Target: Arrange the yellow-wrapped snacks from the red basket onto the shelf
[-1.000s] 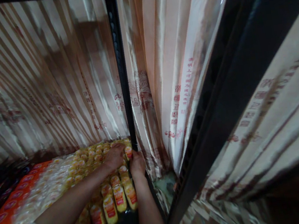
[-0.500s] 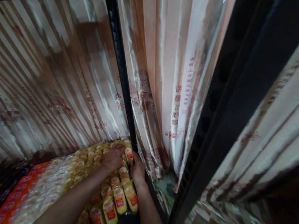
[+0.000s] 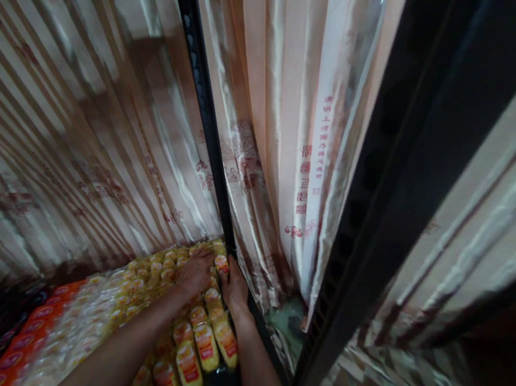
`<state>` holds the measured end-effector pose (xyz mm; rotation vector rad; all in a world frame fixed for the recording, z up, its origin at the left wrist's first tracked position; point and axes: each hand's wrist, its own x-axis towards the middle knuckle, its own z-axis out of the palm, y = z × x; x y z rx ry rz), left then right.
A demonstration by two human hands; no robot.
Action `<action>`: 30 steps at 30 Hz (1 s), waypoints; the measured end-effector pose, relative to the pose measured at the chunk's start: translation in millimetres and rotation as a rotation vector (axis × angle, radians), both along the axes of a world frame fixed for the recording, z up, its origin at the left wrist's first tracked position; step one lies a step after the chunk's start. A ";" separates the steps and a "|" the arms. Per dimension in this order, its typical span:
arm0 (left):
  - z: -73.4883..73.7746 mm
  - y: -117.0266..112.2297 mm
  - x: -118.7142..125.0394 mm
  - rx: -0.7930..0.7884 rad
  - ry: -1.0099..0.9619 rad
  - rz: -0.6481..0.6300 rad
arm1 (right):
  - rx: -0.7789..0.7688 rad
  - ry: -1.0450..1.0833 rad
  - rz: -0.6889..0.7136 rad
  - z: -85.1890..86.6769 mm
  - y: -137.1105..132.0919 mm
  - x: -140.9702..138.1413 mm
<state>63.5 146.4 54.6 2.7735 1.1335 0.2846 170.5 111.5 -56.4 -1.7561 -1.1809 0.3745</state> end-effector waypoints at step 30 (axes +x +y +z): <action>-3.8 2.7 0.4 -0.057 -0.015 0.043 | 0.086 0.187 0.165 8.5 16.4 5.7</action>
